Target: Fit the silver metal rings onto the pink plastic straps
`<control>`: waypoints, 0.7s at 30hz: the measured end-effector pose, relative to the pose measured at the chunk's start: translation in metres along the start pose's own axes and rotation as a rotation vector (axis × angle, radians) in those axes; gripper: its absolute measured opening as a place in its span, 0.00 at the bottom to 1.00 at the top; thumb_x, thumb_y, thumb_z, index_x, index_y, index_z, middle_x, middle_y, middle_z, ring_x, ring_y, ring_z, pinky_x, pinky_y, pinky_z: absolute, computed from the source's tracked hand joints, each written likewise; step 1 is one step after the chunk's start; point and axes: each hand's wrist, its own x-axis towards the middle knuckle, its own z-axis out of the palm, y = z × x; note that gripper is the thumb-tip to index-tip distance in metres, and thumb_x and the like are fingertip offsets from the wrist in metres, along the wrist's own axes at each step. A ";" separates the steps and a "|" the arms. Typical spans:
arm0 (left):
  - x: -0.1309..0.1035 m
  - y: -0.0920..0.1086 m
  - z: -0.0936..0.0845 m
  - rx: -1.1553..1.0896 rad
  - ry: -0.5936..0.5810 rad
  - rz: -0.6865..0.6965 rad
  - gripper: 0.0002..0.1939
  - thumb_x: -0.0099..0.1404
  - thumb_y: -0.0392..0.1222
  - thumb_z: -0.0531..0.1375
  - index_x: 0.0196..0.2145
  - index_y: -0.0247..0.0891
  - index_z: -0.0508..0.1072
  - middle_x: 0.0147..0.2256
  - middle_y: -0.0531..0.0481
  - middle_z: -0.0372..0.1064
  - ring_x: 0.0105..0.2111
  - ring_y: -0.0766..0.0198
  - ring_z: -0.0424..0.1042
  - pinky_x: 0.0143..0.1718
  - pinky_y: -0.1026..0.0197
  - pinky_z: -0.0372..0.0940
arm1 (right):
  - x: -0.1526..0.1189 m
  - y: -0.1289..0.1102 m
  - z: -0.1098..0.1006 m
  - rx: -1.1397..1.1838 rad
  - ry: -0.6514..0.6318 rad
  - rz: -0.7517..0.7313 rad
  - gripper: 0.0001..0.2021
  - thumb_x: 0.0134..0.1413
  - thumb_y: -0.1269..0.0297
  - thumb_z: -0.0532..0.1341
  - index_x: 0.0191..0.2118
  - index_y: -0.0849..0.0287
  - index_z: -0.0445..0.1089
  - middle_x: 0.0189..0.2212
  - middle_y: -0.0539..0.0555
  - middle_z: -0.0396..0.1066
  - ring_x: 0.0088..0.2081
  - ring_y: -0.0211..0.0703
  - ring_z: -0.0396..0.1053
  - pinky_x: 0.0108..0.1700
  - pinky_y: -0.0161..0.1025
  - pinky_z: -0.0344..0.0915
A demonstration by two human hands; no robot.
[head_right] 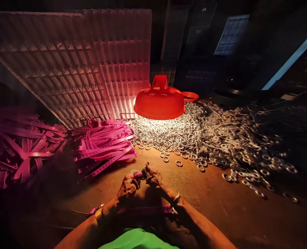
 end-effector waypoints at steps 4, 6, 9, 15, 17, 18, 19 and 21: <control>0.000 -0.004 0.000 -0.042 0.025 0.033 0.07 0.54 0.39 0.58 0.22 0.36 0.63 0.22 0.52 0.57 0.24 0.68 0.52 0.26 0.63 0.48 | 0.014 0.013 0.008 0.042 -0.078 0.022 0.11 0.54 0.58 0.51 0.27 0.58 0.61 0.24 0.51 0.62 0.25 0.37 0.57 0.27 0.34 0.58; 0.002 -0.008 -0.001 -0.056 0.009 0.017 0.10 0.51 0.39 0.61 0.20 0.37 0.61 0.21 0.54 0.55 0.23 0.69 0.50 0.25 0.62 0.45 | 0.008 0.023 0.008 0.045 -0.078 0.074 0.11 0.56 0.59 0.50 0.28 0.58 0.63 0.25 0.51 0.63 0.26 0.38 0.59 0.29 0.35 0.59; 0.008 -0.014 -0.002 -0.098 -0.046 -0.076 0.14 0.48 0.42 0.62 0.17 0.38 0.59 0.19 0.54 0.52 0.22 0.70 0.48 0.23 0.62 0.42 | 0.002 0.036 0.011 0.000 -0.023 0.125 0.10 0.53 0.59 0.52 0.26 0.58 0.62 0.23 0.50 0.63 0.26 0.39 0.60 0.28 0.35 0.58; 0.008 -0.011 -0.010 -0.392 -0.218 -0.325 0.18 0.49 0.53 0.62 0.18 0.38 0.60 0.17 0.57 0.47 0.18 0.72 0.44 0.20 0.63 0.39 | 0.002 0.037 0.022 -0.194 0.099 -0.047 0.03 0.42 0.69 0.53 0.28 0.57 0.61 0.22 0.52 0.65 0.24 0.41 0.60 0.26 0.37 0.57; -0.003 -0.008 -0.015 -0.395 -0.157 -0.281 0.18 0.50 0.54 0.63 0.20 0.37 0.63 0.19 0.54 0.52 0.20 0.71 0.47 0.21 0.63 0.43 | 0.001 0.035 0.025 -0.257 0.085 -0.159 0.08 0.38 0.71 0.54 0.30 0.57 0.63 0.23 0.54 0.66 0.24 0.42 0.61 0.27 0.37 0.58; -0.009 -0.005 -0.018 -0.417 -0.127 -0.256 0.18 0.51 0.54 0.63 0.22 0.37 0.65 0.21 0.53 0.55 0.21 0.70 0.50 0.22 0.63 0.46 | 0.001 0.035 0.026 -0.260 0.061 -0.207 0.10 0.38 0.72 0.54 0.32 0.57 0.64 0.24 0.55 0.68 0.25 0.43 0.62 0.27 0.38 0.59; -0.015 -0.002 -0.020 -0.453 -0.103 -0.240 0.18 0.52 0.56 0.62 0.25 0.37 0.67 0.23 0.52 0.57 0.22 0.70 0.52 0.23 0.63 0.48 | 0.003 0.034 0.027 -0.243 0.049 -0.237 0.09 0.39 0.72 0.54 0.32 0.57 0.66 0.25 0.56 0.68 0.26 0.43 0.63 0.29 0.38 0.60; -0.021 0.003 -0.021 -0.520 -0.081 -0.239 0.21 0.55 0.60 0.59 0.31 0.37 0.68 0.25 0.52 0.59 0.23 0.69 0.55 0.25 0.63 0.51 | 0.012 0.031 0.026 -0.146 0.083 -0.186 0.06 0.46 0.68 0.55 0.31 0.57 0.67 0.26 0.57 0.69 0.27 0.45 0.65 0.29 0.39 0.62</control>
